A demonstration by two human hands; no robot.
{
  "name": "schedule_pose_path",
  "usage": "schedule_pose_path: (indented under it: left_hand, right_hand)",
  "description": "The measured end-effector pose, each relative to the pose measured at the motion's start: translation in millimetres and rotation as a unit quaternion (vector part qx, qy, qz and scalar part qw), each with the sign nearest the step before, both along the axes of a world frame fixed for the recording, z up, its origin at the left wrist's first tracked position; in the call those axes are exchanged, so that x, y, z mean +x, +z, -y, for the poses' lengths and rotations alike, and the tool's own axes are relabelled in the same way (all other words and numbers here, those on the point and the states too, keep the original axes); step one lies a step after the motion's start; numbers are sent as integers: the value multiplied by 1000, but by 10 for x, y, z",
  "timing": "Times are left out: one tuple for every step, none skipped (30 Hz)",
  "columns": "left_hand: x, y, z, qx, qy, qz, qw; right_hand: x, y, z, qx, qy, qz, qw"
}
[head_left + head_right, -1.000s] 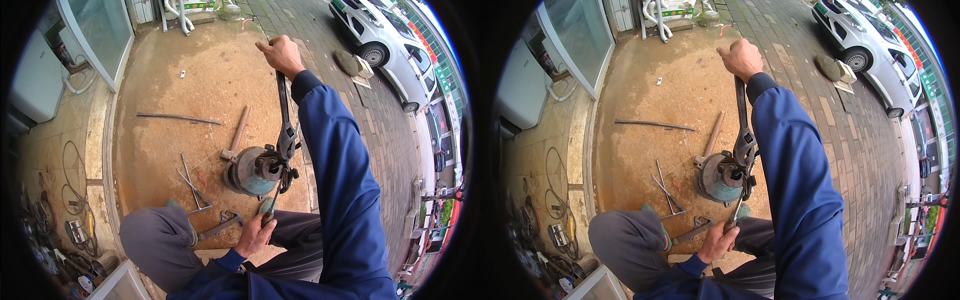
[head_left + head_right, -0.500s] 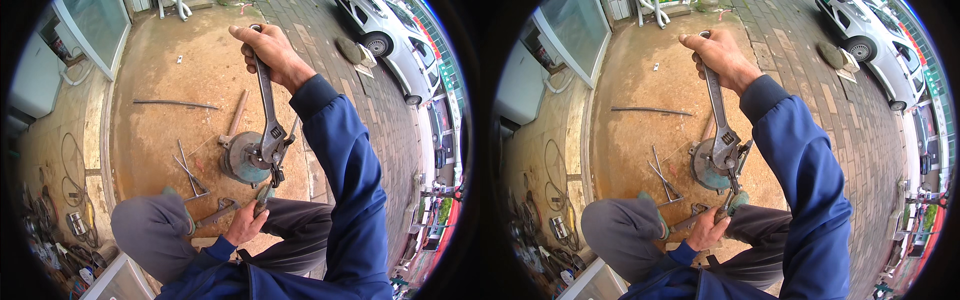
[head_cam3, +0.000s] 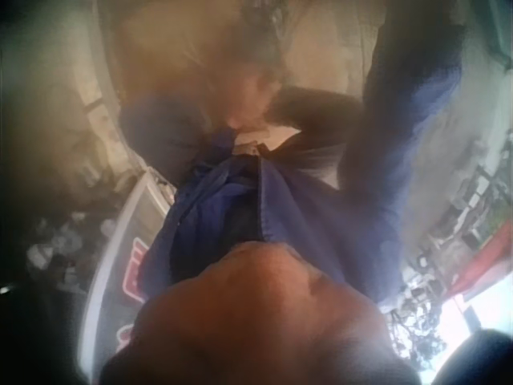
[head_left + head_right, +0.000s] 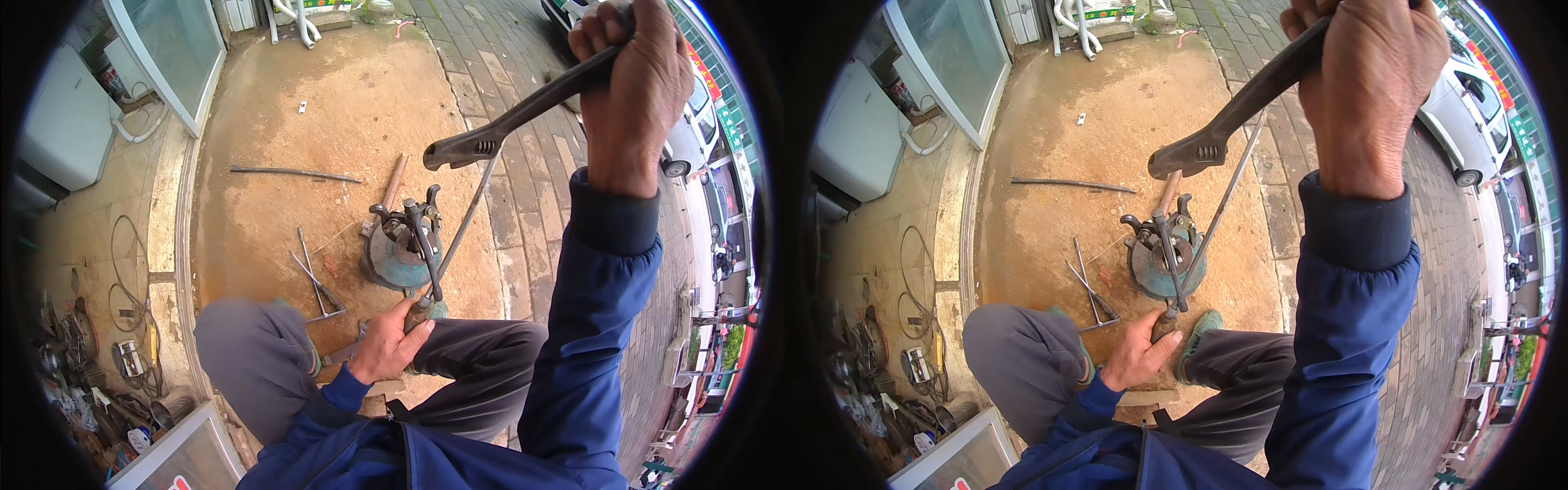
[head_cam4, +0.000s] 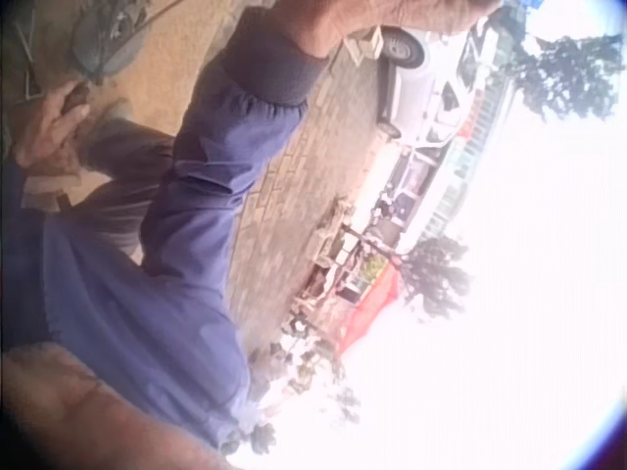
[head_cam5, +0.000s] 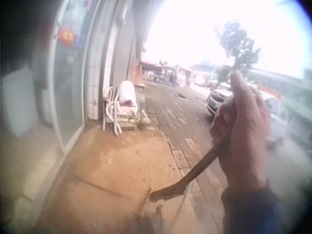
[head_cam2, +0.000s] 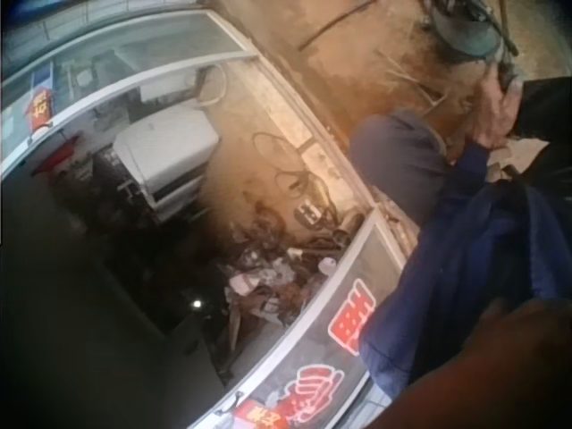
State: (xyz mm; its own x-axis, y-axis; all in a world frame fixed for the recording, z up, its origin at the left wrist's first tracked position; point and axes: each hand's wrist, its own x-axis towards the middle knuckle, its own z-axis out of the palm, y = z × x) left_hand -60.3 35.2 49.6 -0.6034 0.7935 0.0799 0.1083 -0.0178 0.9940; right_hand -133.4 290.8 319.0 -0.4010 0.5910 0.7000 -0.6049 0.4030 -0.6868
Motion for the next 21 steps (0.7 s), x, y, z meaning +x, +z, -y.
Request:
schedule_pose_path:
  left_hand:
    - [4,65,-19,17,-15,146,989]
    - [-22,112,-9,30,-21,289,957]
    - [-66,123,16,30,2,280,959]
    - [-139,161,27,21,7,254,967]
    - [-178,194,33,18,11,247,969]
    - [-220,227,39,15,18,240,971]
    - [-282,285,54,41,46,252,966]
    - [-362,349,67,65,74,262,960]
    - [-507,411,112,66,92,247,962]
    - [-645,423,188,68,115,233,963]
    - [-729,430,260,66,122,244,960]
    - [-779,431,355,63,136,255,955]
    - [-797,468,410,40,147,218,964]
    - [-787,495,440,20,148,198,969]
    - [-772,531,461,-1,150,178,973]
    - [-739,539,494,-21,149,163,975]
    - [-728,497,549,-43,139,157,977]
    - [-700,432,605,-60,152,173,971]
    - [-669,346,663,-74,167,188,965]
    - [-656,242,717,-86,180,202,959]
    - [-682,91,776,-86,195,218,952]
  right_hand:
    - [217,157,-54,26,-27,-32,999]
    - [338,276,-20,14,-77,-70,994]
    - [524,267,-39,45,-64,-70,995]
    - [708,219,-23,61,-80,-63,993]
    - [920,168,-30,74,-98,-56,991]
    - [1060,29,-32,57,-122,-45,990]
    - [1215,-89,-27,38,-146,-35,988]
    - [1375,-201,-26,19,-169,-24,985]
    - [1462,-352,-21,-41,-176,-17,983]
    - [1535,-590,-58,-69,-199,0,978]
    - [1617,-780,-76,-102,-208,17,973]
    - [1663,-991,-81,-120,-222,28,967]
    - [1749,-1205,-126,-138,-228,39,963]
    - [1804,-1366,-145,-159,-233,53,958]
    - [1824,-1468,-184,-155,-240,70,956]
    - [1832,-1530,-199,-148,-249,91,953]
    - [1837,-1587,-210,-141,-258,112,949]
    - [1847,-1637,-217,-129,-263,117,949]
    - [1836,-1673,-238,-116,-265,120,950]
    - [1830,-1687,-251,-100,-270,121,950]
    - [1828,-1697,-258,-92,-268,129,950]
